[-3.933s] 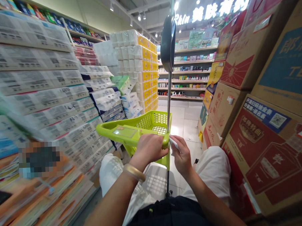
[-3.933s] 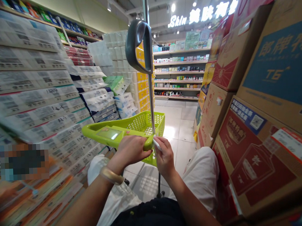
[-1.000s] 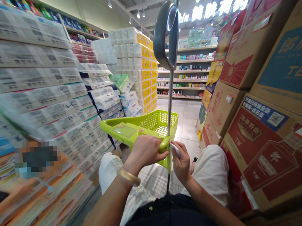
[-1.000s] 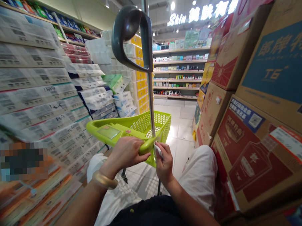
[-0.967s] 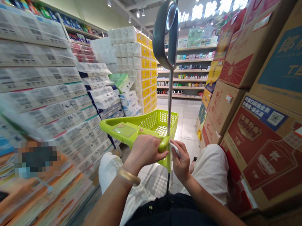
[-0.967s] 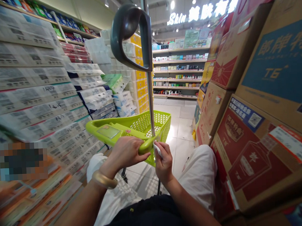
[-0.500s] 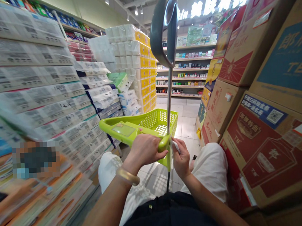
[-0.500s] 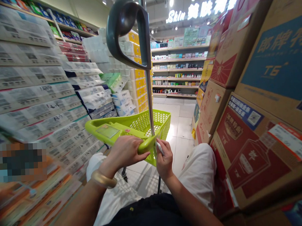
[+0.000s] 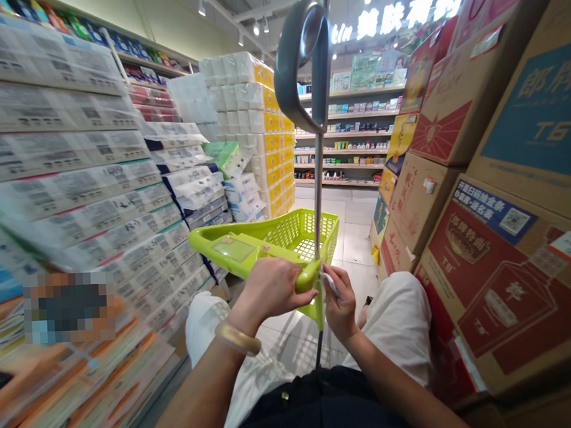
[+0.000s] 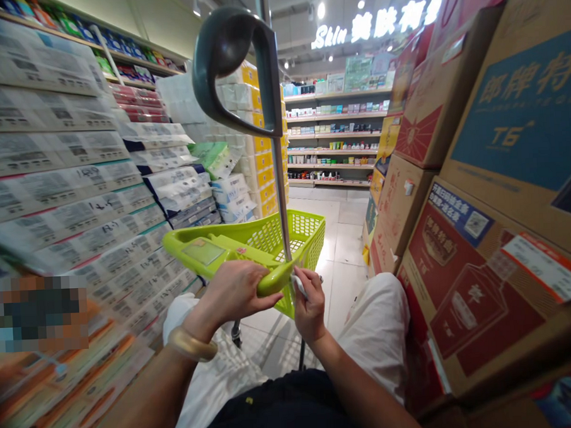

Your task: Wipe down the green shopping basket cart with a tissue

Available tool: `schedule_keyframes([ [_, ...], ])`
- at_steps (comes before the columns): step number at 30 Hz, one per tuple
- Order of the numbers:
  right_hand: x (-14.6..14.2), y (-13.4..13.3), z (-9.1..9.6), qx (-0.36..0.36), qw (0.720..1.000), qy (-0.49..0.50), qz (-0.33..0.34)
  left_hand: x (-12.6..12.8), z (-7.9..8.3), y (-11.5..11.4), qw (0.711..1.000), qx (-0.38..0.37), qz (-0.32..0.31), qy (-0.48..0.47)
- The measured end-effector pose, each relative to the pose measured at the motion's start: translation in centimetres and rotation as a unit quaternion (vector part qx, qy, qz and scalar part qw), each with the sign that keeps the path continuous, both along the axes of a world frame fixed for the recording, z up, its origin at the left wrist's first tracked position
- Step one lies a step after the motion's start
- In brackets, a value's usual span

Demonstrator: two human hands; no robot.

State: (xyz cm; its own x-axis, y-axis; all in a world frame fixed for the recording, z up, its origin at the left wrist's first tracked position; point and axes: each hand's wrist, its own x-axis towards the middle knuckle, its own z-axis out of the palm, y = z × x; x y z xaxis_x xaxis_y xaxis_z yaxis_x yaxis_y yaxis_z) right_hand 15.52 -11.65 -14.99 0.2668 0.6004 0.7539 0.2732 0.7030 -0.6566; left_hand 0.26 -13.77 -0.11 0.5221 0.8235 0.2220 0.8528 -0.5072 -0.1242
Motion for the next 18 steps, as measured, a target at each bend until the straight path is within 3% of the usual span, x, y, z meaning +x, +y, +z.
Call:
schedule_keyframes([
  [4,0.2,0.4,-0.1,-0.034,0.999,0.023,-0.010,-0.4,-0.1,0.2,1.000,-0.008,-0.006,0.003],
  [10,0.0,0.1,1.0,0.014,1.000,0.001,0.024,-0.9,0.1,-0.1,1.000,-0.007,-0.010,-0.007],
  [14,0.1,0.4,0.5,-0.005,1.000,0.004,0.007,-1.3,0.4,-0.2,1.000,-0.017,-0.013,-0.006],
  [18,0.1,0.1,1.5,0.010,0.999,-0.008,0.030,-1.6,0.7,-0.2,0.999,-0.037,-0.016,0.000],
])
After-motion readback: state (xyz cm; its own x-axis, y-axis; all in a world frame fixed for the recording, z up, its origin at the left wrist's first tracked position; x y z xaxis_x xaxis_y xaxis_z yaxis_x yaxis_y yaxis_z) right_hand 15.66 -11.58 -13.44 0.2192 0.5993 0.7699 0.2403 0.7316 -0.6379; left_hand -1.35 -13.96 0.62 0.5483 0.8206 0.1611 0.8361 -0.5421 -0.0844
